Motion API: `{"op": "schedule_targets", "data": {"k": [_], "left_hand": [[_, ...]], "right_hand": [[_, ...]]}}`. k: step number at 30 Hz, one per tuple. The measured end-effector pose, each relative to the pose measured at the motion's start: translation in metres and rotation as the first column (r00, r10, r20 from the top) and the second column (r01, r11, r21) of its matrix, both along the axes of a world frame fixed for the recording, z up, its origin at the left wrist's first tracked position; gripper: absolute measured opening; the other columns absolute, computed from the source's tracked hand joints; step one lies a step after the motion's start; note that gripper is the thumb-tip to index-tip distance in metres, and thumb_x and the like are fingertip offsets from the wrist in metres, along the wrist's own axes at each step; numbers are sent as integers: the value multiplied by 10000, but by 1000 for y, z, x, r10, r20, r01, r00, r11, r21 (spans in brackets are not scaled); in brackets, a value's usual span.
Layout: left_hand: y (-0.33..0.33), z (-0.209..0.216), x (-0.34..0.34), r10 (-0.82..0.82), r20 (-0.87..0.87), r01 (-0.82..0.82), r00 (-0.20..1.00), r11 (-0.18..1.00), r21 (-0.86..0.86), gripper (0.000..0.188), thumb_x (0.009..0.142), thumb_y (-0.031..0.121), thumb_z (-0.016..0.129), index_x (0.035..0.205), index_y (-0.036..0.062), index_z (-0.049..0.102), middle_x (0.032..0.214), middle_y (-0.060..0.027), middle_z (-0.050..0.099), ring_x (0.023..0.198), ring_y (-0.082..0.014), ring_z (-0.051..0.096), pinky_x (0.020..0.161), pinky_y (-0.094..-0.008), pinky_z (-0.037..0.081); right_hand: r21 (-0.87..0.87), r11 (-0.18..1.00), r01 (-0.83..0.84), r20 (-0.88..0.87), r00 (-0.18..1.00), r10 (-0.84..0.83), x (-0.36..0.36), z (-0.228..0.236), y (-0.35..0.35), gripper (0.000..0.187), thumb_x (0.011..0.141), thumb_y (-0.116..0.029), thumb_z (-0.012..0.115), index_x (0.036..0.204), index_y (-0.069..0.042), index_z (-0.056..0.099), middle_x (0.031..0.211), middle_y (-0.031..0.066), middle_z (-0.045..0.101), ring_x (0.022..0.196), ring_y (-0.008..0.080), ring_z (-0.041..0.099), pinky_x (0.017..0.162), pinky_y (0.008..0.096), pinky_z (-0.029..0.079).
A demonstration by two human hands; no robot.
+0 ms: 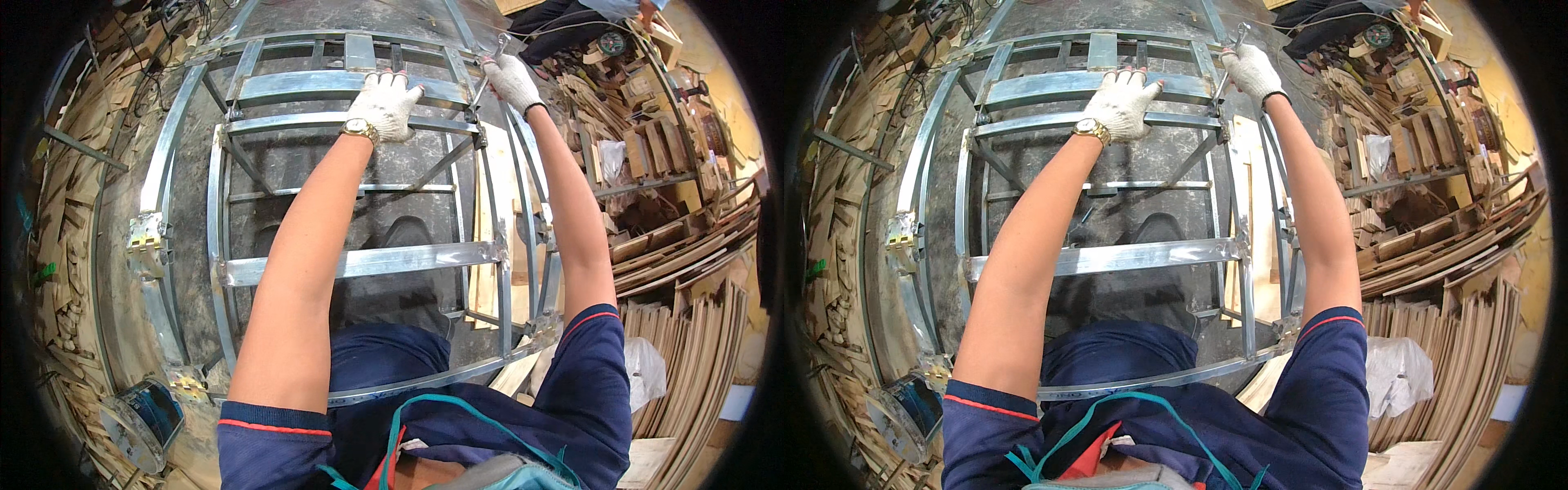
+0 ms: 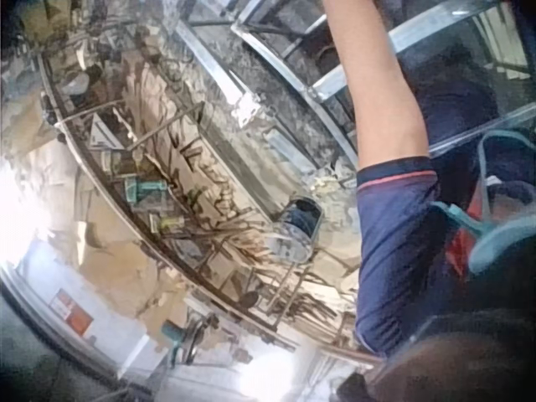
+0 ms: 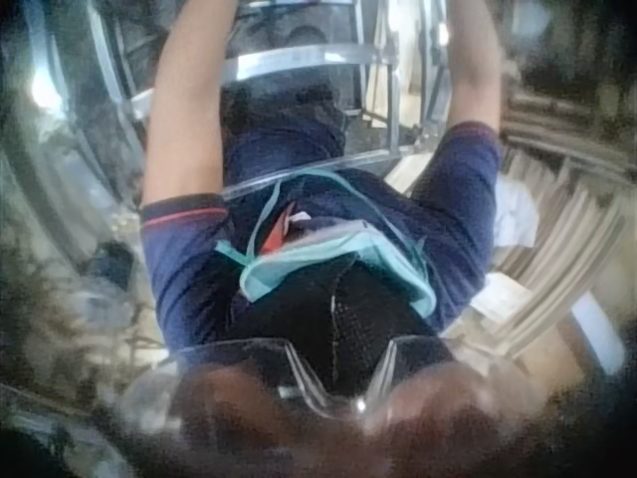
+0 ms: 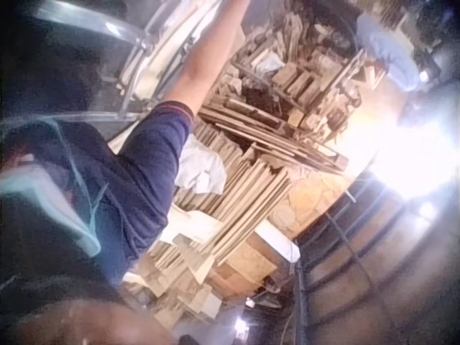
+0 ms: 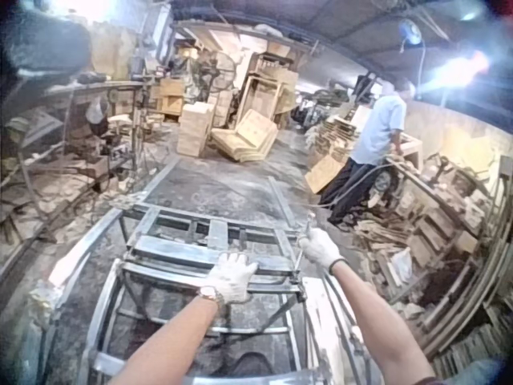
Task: The person puts on a face mask and gloves, then positions a metal frame on the floor. They use a wrench to tighten bolts at multiple joints of the frame, securing the structure.
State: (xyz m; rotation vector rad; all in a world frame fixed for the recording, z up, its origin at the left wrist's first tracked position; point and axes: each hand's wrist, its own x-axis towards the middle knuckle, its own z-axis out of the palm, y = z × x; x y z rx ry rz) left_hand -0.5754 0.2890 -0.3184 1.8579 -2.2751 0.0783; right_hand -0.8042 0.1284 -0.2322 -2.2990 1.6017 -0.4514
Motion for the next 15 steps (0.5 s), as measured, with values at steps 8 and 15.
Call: {"op": "schedule_targets", "data": {"k": [8,15], "left_hand": [[0,-3,2,-18,-18,18,1000,1000,-11,813,818,321,767,1562,206,462,1586,-222,446,1478,-414,416,1210,-539,316],[-2,-4,8,-14,-26,13,1000,999,-31,838,779,336,809,1536,195,477,1567,-214,465,1453,-419,439,1187,-541,359]], "right_hand": [[-115,992,53,42,998,-48,-12,-12,15,457,1025,-445,567,1008,-7,695,701,162,694,630,300,699,638,438,541],[-184,967,178,218,966,-136,-13,-23,65,432,1038,-419,553,978,-14,691,818,263,700,839,478,686,749,547,520]]}}
